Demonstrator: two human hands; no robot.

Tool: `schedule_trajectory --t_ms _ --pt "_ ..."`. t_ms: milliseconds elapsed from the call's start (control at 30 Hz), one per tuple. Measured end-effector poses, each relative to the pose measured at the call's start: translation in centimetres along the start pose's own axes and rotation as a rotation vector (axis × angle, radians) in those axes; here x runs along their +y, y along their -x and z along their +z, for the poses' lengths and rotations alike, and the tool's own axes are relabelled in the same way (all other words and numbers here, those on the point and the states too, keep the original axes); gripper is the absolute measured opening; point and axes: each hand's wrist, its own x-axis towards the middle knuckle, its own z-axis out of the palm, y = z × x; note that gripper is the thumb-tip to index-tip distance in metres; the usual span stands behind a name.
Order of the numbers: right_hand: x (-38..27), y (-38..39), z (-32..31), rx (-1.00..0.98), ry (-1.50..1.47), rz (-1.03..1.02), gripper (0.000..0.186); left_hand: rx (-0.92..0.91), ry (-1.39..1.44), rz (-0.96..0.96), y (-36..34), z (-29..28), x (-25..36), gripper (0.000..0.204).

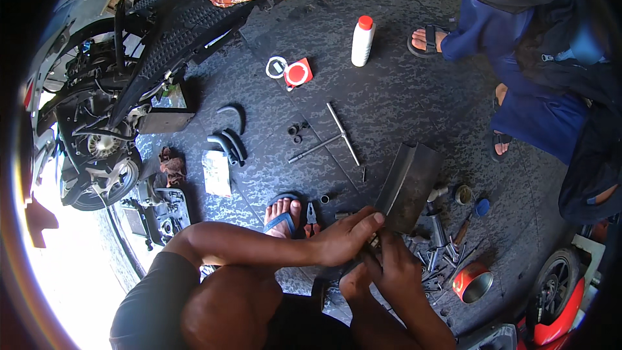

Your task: The person uses a hammer and a punch to disassemble a mechanical part, wipes the component with a cloth, and then uses pliers and their hands to install the assembly into the motorcycle frame.

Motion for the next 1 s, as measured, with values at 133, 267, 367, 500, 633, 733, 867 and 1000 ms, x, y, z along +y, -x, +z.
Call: schedule_trajectory --t_ms 133,267,367,500,633,733,867,1000 --pt "0.1 -0.5 1.3 -0.004 -0.270 0.072 0.055 0.081 0.023 0.131 0.2 0.0 -2.1 0.075" --pt "0.1 -0.6 2.3 0.012 -0.426 0.183 0.058 0.199 -0.027 0.329 0.6 -0.1 -2.5 0.074" --pt "0.0 -1.4 2.1 0.025 -0.338 0.128 0.061 0.049 0.306 0.107 -0.6 -1.0 -3.4 0.072" --pt "-0.5 -1.9 1.4 0.118 -0.251 0.037 0.063 -0.078 0.692 -0.083 -1.4 -1.8 -2.7 0.068" --pt "-0.7 -2.0 0.4 0.128 -0.286 0.065 0.059 -0.097 0.841 -0.145 -1.1 -2.0 -1.3 0.067" --pt "-0.5 -2.1 0.1 0.124 -0.287 0.013 0.058 -0.189 0.919 -0.154 -1.6 -2.5 -2.4 0.068" --pt "-0.7 -2.3 -0.5 0.074 -0.292 -0.009 0.056 -0.269 0.896 -0.104 -1.4 -3.0 -2.7 0.071" --pt "-0.8 -2.3 -0.7 0.086 -0.280 -0.037 0.055 -0.215 0.725 0.116 -1.1 -2.8 -3.3 0.074"
